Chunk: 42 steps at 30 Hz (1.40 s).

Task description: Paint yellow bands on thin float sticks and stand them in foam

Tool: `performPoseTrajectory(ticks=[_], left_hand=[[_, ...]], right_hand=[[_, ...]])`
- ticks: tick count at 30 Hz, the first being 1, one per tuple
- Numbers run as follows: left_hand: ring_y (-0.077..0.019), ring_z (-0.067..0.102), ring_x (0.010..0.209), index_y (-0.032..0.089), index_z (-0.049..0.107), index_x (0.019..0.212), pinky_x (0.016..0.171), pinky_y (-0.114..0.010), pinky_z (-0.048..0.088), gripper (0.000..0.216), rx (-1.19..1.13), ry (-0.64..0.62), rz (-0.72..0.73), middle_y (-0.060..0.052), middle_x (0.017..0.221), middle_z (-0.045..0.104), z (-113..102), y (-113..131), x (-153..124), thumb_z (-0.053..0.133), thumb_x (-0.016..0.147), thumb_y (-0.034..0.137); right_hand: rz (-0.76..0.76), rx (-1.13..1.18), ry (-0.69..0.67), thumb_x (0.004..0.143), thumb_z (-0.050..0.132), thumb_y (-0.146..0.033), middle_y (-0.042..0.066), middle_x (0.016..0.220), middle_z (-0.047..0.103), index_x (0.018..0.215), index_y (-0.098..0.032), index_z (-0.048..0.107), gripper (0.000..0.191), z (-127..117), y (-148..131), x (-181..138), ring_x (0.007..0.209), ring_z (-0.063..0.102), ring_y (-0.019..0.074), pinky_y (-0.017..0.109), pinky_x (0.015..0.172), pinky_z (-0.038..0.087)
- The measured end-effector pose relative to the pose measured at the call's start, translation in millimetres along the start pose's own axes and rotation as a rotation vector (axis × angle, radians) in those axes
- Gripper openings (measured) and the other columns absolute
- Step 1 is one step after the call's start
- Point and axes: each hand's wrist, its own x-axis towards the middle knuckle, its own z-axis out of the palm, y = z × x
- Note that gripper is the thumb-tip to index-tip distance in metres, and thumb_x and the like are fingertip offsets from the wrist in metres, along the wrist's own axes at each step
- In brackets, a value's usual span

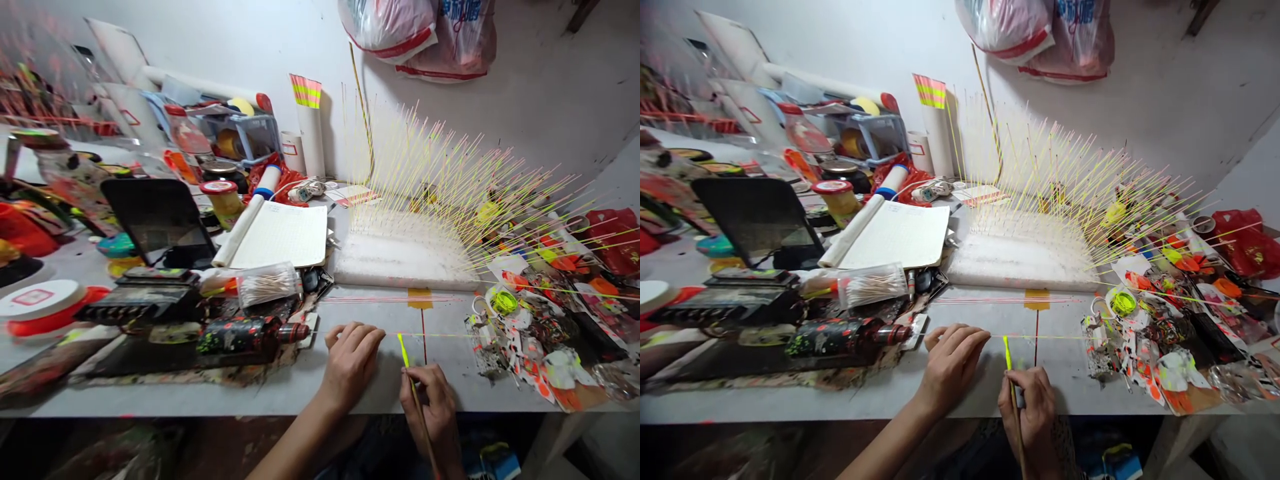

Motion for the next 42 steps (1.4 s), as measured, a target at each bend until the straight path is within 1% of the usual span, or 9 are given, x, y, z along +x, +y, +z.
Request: performPoseTrajectory(ticks=[8, 12, 16, 19, 22, 25, 29, 34, 42], left_hand=[[-0.0112, 0.062, 0.077, 0.022, 0.062, 0.093, 0.084, -0.033, 0.032, 0.017, -0.010, -0.002, -0.005, 0.003, 0.082, 0.071, 0.5, -1.0, -1.6, 0.049, 0.097, 0.012], [-0.0112, 0.062, 0.077, 0.022, 0.062, 0.093, 0.084, -0.033, 0.032, 0.017, -0.013, 0.002, -0.010, 0.003, 0.083, 0.071, 1.0, 0.3, -1.3, 0.049, 0.096, 0.011], [-0.0112, 0.062, 0.076, 0.022, 0.063, 0.092, 0.083, -0.034, 0.031, 0.019, 0.004, -0.004, -0.014, 0.003, 0.083, 0.072, -3.0, -2.0, -0.1, 0.048, 0.095, 0.010], [-0.0120, 0.062, 0.077, 0.022, 0.063, 0.093, 0.083, -0.034, 0.031, 0.020, 0.033, -0.042, -0.004, 0.003, 0.083, 0.072, -12.6, -9.5, 0.3, 0.046, 0.096, 0.011], [-0.0132, 0.063, 0.077, 0.022, 0.062, 0.093, 0.083, -0.035, 0.031, 0.020, 0.078, -0.064, 0.016, 0.002, 0.083, 0.072, -23.8, -19.0, -0.7, 0.045, 0.097, 0.013], [-0.0137, 0.063, 0.077, 0.022, 0.062, 0.094, 0.083, -0.035, 0.032, 0.019, 0.106, -0.066, 0.034, 0.001, 0.084, 0.073, -30.6, -25.0, -2.6, 0.045, 0.097, 0.013], [-0.0134, 0.064, 0.078, 0.022, 0.062, 0.094, 0.085, -0.035, 0.033, 0.018, 0.116, -0.063, 0.022, 0.001, 0.084, 0.073, -30.9, -25.6, -4.2, 0.047, 0.096, 0.012], [-0.0129, 0.064, 0.077, 0.022, 0.062, 0.094, 0.087, -0.035, 0.033, 0.017, 0.117, -0.054, 0.025, 0.001, 0.084, 0.073, -28.6, -24.1, -4.0, 0.047, 0.096, 0.013], [-0.0133, 0.064, 0.077, 0.022, 0.062, 0.094, 0.086, -0.035, 0.034, 0.019, 0.101, -0.052, 0.009, 0.002, 0.083, 0.073, -29.3, -22.7, -3.8, 0.046, 0.096, 0.012]], right_hand=[[0.018, -0.023, 0.023, 0.094, 0.059, -0.013, -0.002, 0.074, 0.063, 0.097, -0.022, 0.065, 0.011, -3.9, 3.8, -3.3, 0.060, 0.057, 0.0107, 0.021, 0.055, 0.048], [0.020, 0.022, 0.019, 0.093, 0.059, -0.011, 0.000, 0.078, 0.066, 0.099, -0.021, 0.064, 0.013, -5.6, 2.5, -5.0, 0.064, 0.061, 0.0123, 0.022, 0.055, 0.049], [-0.060, 0.093, 0.012, 0.090, 0.059, -0.005, 0.000, 0.082, 0.068, 0.102, -0.021, 0.062, 0.021, -6.0, -2.1, -4.4, 0.067, 0.062, 0.0141, 0.025, 0.060, 0.052], [-0.085, 0.105, -0.028, 0.089, 0.058, -0.004, 0.001, 0.083, 0.069, 0.104, -0.021, 0.062, 0.023, -4.0, -5.3, -4.1, 0.071, 0.062, 0.0148, 0.027, 0.064, 0.053], [-0.082, 0.084, -0.042, 0.090, 0.059, -0.005, 0.001, 0.082, 0.069, 0.104, -0.021, 0.063, 0.022, 1.2, -7.6, -4.3, 0.071, 0.062, 0.0150, 0.028, 0.064, 0.053], [-0.088, 0.058, -0.033, 0.091, 0.059, -0.007, 0.001, 0.082, 0.069, 0.103, -0.021, 0.063, 0.019, 8.0, -9.8, -3.1, 0.070, 0.062, 0.0144, 0.026, 0.062, 0.052], [-0.091, 0.006, -0.041, 0.093, 0.058, -0.009, 0.001, 0.080, 0.069, 0.102, -0.021, 0.064, 0.015, 11.8, -15.3, 4.6, 0.068, 0.061, 0.0129, 0.024, 0.063, 0.052], [-0.128, -0.048, -0.093, 0.094, 0.057, -0.011, 0.000, 0.077, 0.068, 0.100, -0.020, 0.064, 0.013, 9.8, -21.1, 15.2, 0.065, 0.062, 0.0118, 0.022, 0.060, 0.052], [-0.038, -0.047, -0.054, 0.095, 0.058, -0.014, 0.001, 0.080, 0.068, 0.100, -0.021, 0.065, 0.011, 14.9, -8.1, -1.7, 0.066, 0.062, 0.0125, 0.023, 0.063, 0.052]])
